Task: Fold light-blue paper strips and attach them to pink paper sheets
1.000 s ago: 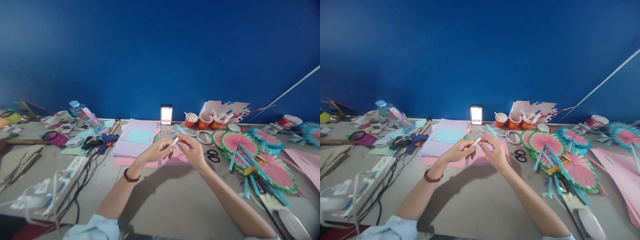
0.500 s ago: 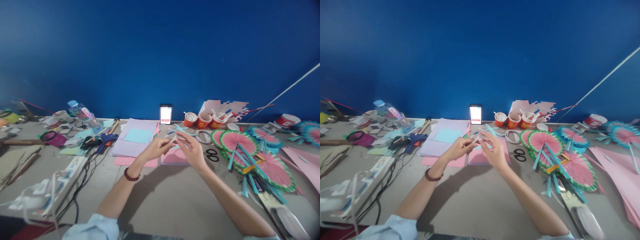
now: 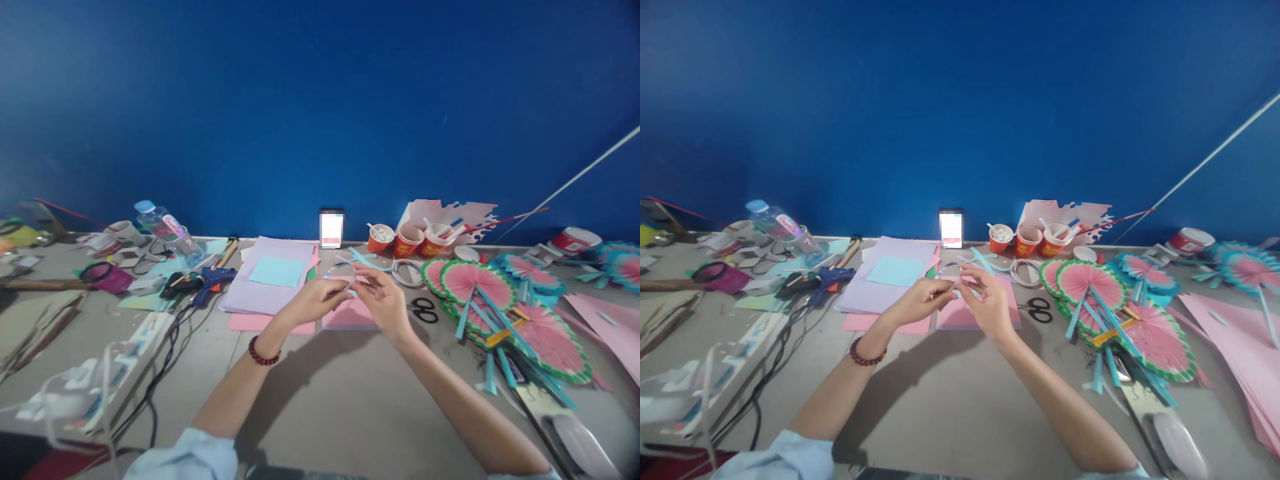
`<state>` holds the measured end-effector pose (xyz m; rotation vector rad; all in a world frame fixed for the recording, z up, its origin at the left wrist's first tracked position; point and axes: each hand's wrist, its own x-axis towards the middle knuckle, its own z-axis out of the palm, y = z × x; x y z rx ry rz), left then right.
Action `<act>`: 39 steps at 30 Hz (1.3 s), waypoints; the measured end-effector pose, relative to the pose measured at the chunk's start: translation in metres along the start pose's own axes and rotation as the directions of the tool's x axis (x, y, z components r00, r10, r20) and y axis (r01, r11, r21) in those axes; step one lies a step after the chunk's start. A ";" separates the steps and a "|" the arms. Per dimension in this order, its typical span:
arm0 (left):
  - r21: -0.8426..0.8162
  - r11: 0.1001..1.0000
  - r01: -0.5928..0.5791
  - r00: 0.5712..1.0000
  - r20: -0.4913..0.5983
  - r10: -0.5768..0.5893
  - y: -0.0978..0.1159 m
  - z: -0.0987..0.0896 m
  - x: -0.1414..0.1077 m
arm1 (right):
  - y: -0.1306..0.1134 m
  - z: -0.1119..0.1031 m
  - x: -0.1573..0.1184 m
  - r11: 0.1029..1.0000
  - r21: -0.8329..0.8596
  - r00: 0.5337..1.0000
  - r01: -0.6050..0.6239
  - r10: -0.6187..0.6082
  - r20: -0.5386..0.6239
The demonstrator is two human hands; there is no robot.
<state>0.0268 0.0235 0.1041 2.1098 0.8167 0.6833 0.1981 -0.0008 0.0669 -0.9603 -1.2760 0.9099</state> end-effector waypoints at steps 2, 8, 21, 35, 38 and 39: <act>0.007 1.000 -0.015 1.000 -0.003 0.015 0.000 0.000 0.000 | -0.002 0.000 0.001 1.000 0.024 1.000 -0.005 0.005 0.005; 0.087 0.996 -0.017 1.000 -0.004 0.018 -0.002 0.001 -0.001 | -0.005 0.000 0.000 1.000 0.008 1.000 0.015 -0.015 -0.001; -0.064 0.996 -0.063 0.998 -0.014 0.062 -0.001 0.001 0.001 | -0.005 0.002 -0.003 0.988 -0.088 0.992 0.128 -0.127 0.012; -0.476 0.878 -0.058 0.983 -0.180 -0.033 -0.012 -0.001 0.002 | -0.020 -0.006 0.001 0.846 -0.400 0.935 0.353 -0.331 0.127; -0.492 0.869 -0.051 0.975 -0.215 -0.064 -0.017 0.002 0.003 | -0.019 -0.004 -0.002 0.876 -0.391 0.958 0.284 -0.279 0.070; -0.497 0.867 -0.049 0.972 -0.224 -0.073 -0.019 0.003 0.004 | -0.018 -0.004 -0.002 0.892 -0.369 0.965 0.259 -0.257 0.055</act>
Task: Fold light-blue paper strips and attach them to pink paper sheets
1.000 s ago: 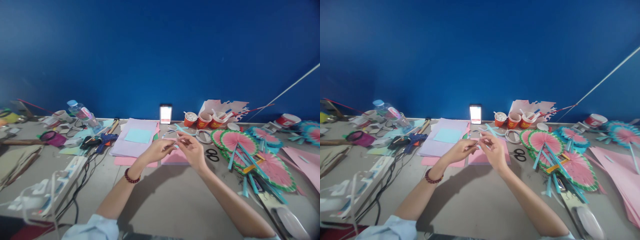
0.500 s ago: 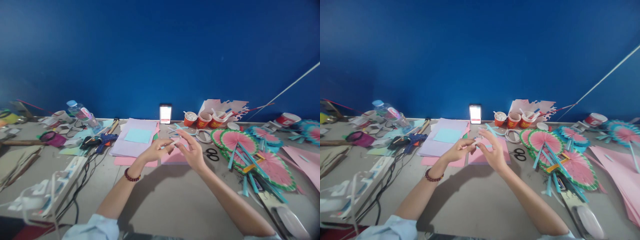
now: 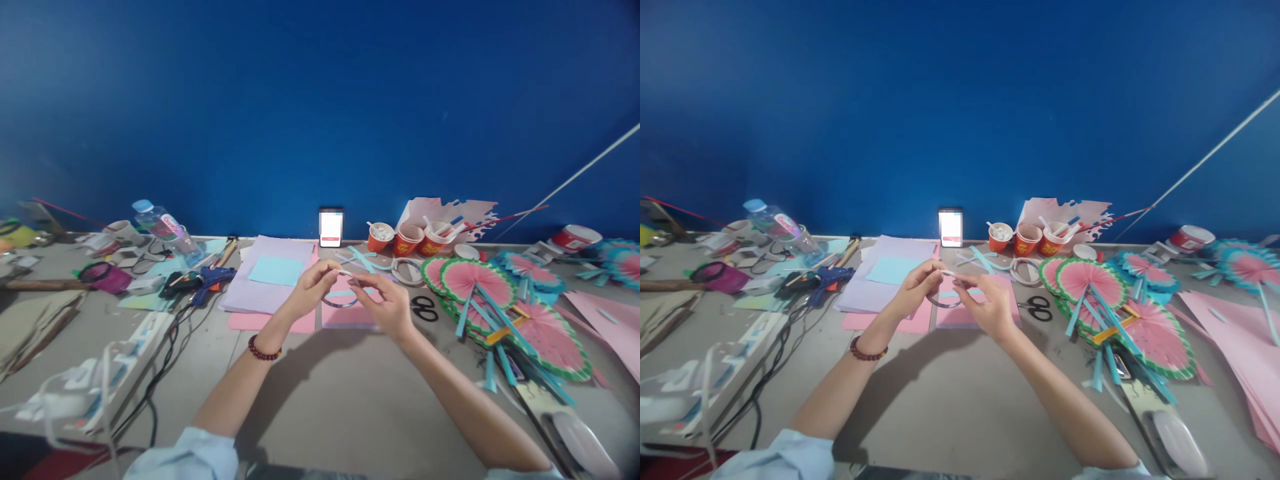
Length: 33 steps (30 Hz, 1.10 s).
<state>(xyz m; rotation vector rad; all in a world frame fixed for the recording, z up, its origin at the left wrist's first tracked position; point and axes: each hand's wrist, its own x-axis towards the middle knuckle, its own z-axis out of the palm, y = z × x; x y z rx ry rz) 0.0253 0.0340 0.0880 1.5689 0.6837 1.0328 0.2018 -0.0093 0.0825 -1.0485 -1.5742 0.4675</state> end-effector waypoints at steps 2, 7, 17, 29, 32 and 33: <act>-0.016 1.000 0.005 1.000 -0.018 -0.006 -0.003 0.001 0.000 | 0.002 0.001 -0.001 0.996 0.067 0.999 -0.052 0.052 0.001; -0.087 0.995 0.058 0.995 -0.077 -0.065 0.003 0.002 0.002 | 0.009 0.000 -0.001 0.966 0.222 0.992 -0.128 0.120 0.049; 0.003 0.974 0.226 0.967 -0.120 -0.224 -0.009 0.002 0.007 | 0.010 0.007 0.000 0.897 0.414 0.987 -0.158 0.141 0.073; 0.232 0.968 -0.097 0.985 0.161 0.060 0.006 0.010 0.000 | 0.016 0.003 0.007 0.876 0.409 0.951 -0.257 0.305 -0.057; 0.236 0.969 -0.076 0.991 0.124 0.047 0.004 0.011 0.000 | 0.016 0.001 0.007 0.895 0.356 0.952 -0.271 0.303 -0.038; 0.246 0.967 -0.071 0.992 0.115 0.044 0.003 0.012 0.000 | 0.016 0.000 0.007 0.904 0.329 0.955 -0.272 0.295 -0.022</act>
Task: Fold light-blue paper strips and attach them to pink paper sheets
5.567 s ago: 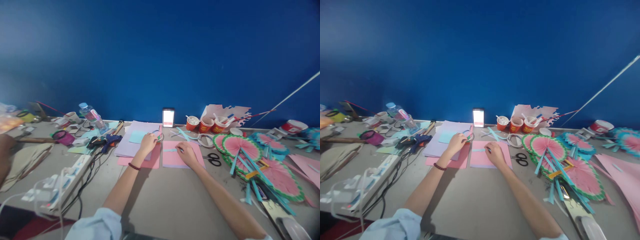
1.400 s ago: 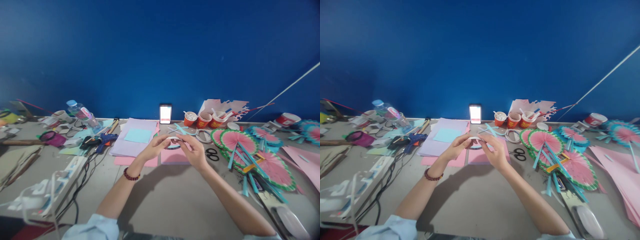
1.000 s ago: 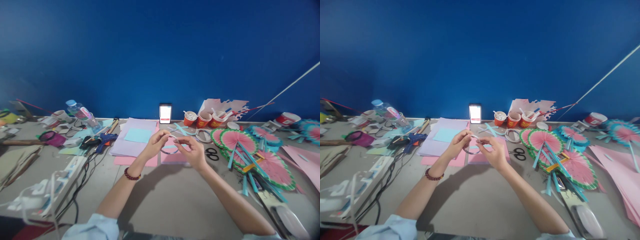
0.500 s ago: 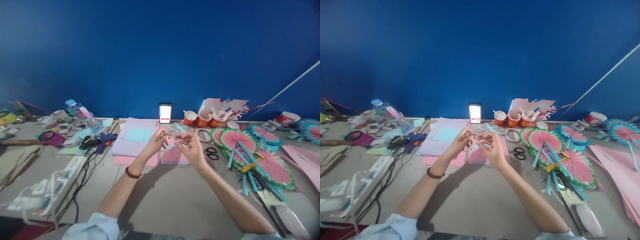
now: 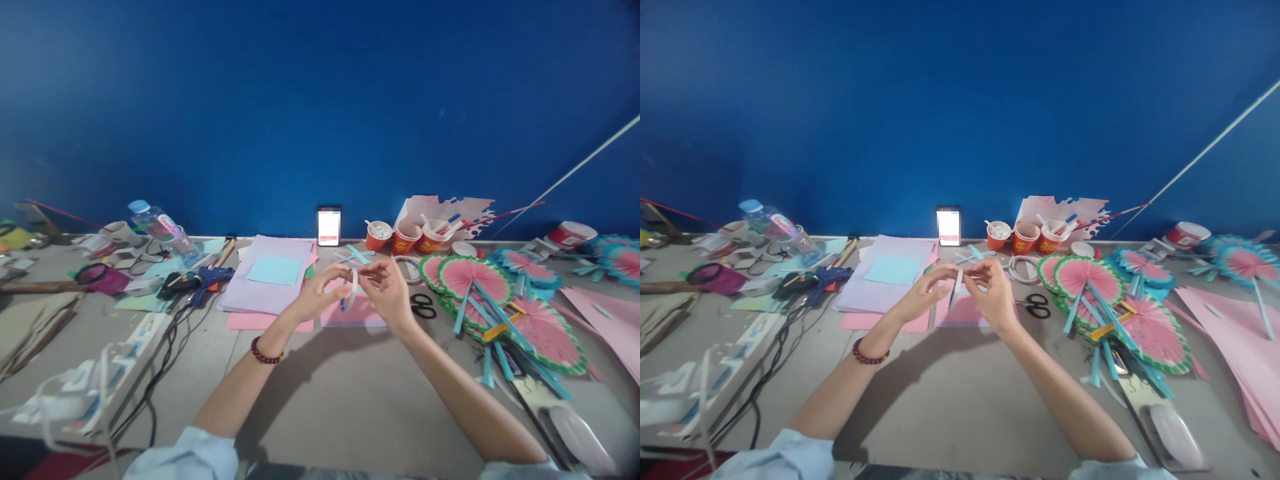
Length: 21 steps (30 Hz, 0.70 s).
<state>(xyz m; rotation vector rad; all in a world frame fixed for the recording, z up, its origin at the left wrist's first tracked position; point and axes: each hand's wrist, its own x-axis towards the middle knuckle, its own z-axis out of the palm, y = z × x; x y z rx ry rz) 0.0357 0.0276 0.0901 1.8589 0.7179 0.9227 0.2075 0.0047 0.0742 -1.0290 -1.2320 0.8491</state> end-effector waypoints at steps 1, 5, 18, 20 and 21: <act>0.015 1.000 0.002 1.000 -0.010 -0.002 -0.001 0.001 0.000 | -0.001 -0.001 0.000 0.999 -0.035 1.000 0.006 -0.005 0.022; 0.118 0.993 0.009 0.997 -0.071 -0.001 -0.005 0.005 0.000 | -0.005 -0.004 0.000 0.983 -0.171 0.995 0.060 -0.046 0.088; 0.324 0.941 -0.096 0.977 -0.151 0.151 -0.002 0.008 -0.003 | -0.010 0.002 -0.004 0.942 -0.293 0.982 0.162 -0.124 0.143; 0.266 0.959 -0.096 0.979 -0.149 0.139 0.000 0.009 -0.002 | -0.009 0.002 -0.005 0.926 -0.324 0.977 0.196 -0.158 0.141; 0.243 0.966 -0.084 0.981 -0.149 0.123 0.000 0.009 -0.002 | -0.009 0.002 -0.006 0.917 -0.341 0.975 0.209 -0.170 0.143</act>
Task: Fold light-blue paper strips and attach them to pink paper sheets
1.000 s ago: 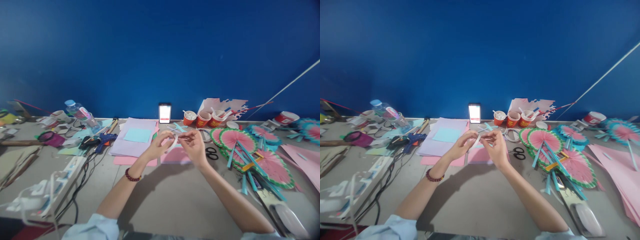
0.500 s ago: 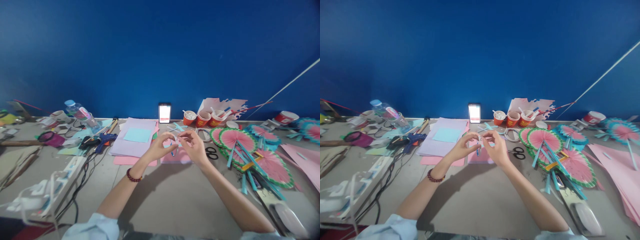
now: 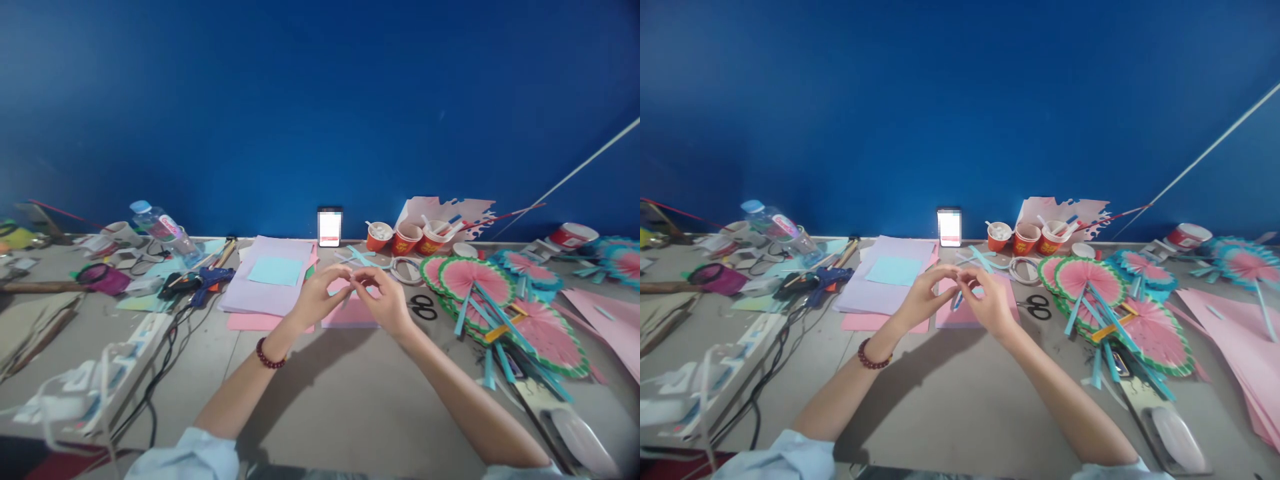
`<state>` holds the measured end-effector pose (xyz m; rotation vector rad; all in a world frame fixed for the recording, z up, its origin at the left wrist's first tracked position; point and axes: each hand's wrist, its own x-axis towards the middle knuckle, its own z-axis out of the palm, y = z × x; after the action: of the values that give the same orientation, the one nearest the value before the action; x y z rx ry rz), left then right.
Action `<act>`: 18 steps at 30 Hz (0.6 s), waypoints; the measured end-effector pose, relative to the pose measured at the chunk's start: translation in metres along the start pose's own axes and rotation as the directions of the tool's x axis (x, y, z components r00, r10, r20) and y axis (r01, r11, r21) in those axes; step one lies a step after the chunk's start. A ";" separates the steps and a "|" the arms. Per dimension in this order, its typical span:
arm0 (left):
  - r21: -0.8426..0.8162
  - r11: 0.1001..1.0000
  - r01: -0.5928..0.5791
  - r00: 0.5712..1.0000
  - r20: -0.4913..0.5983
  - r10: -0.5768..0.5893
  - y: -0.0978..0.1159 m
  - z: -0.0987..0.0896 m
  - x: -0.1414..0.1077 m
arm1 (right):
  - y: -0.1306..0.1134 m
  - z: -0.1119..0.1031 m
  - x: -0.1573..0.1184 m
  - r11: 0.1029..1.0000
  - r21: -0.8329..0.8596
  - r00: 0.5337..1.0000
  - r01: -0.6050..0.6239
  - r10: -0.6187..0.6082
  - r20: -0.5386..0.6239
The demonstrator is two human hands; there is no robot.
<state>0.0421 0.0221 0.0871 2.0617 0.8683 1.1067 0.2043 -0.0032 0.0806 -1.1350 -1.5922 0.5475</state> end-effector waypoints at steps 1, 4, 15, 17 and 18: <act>-0.017 1.000 0.015 1.000 0.002 -0.015 0.001 0.000 0.000 | 0.001 0.000 0.000 1.000 -0.017 1.000 0.009 -0.009 0.000; -0.052 0.998 0.040 0.999 0.005 -0.040 0.002 -0.001 0.001 | 0.003 0.000 -0.001 0.998 -0.050 1.000 0.026 -0.026 -0.001; -0.098 0.991 0.093 0.991 -0.091 -0.102 -0.002 0.002 0.003 | 0.001 -0.002 0.000 0.999 0.044 0.999 -0.023 0.025 -0.041; -0.124 0.986 0.114 0.985 -0.117 -0.128 -0.004 0.002 0.004 | 0.003 -0.001 0.001 0.995 0.065 0.996 -0.079 0.082 -0.038; -0.140 0.983 0.118 0.983 -0.125 -0.136 -0.005 0.001 0.005 | 0.004 0.000 0.001 0.989 0.088 0.993 -0.118 0.120 -0.017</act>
<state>0.0441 0.0280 0.0850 1.8147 0.9517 1.2103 0.2056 -0.0006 0.0776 -1.1716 -1.4741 0.6744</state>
